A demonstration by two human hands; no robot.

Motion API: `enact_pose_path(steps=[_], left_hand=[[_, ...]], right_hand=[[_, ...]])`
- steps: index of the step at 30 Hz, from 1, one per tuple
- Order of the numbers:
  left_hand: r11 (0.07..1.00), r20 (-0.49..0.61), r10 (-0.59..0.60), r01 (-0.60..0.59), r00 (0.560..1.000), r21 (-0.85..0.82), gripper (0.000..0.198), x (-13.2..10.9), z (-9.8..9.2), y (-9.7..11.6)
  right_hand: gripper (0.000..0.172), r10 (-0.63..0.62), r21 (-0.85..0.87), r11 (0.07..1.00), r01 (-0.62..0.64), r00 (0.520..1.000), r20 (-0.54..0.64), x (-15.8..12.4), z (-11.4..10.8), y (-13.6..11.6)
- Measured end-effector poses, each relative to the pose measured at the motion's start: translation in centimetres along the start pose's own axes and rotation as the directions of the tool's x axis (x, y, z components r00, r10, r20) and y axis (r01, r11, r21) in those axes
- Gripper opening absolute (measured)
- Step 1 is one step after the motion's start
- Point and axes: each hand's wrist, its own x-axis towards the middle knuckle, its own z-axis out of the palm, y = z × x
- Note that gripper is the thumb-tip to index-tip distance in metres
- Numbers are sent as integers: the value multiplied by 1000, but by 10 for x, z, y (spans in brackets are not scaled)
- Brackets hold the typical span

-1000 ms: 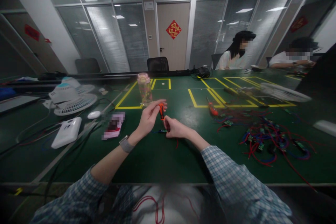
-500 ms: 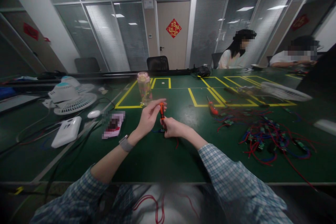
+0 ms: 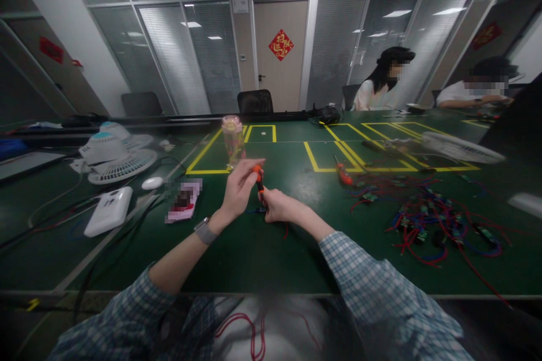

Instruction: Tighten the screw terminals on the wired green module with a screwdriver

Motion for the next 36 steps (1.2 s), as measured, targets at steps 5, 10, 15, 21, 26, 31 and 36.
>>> enact_pose_path(steps=[5, 10, 15, 21, 26, 31, 36], left_hand=[[1000, 1, -8, 8, 1000, -26, 29, -1, 1, -2], [998, -9, 46, -46, 999, 33, 28, 0, 2, 2], [992, -34, 99, -96, 994, 87, 24, 1, 2, 4], [987, -40, 104, -98, 994, 128, 20, 2, 1, 5], [990, -19, 77, -74, 997, 117, 23, 0, 1, 6], [988, -17, 99, -96, 995, 117, 21, 1, 1, 5], [984, -18, 110, -106, 994, 144, 20, 1, 1, 5]], right_hand=[[29, 10, -36, 999, -11, 1000, -17, -3, 1, -4], [26, -13, -49, 999, 12, 1000, -17, -3, 0, -5], [26, -11, -69, 998, 9, 999, -32, -3, 1, -6], [25, 3, -85, 996, -4, 1000, -12, -3, 1, -6], [24, -16, -86, 996, 16, 1000, -4, -4, -3, -9], [25, -11, -78, 997, 11, 1000, -2, -5, -3, -9], [27, -19, -64, 998, 18, 1000, -23, -6, -1, -7]])
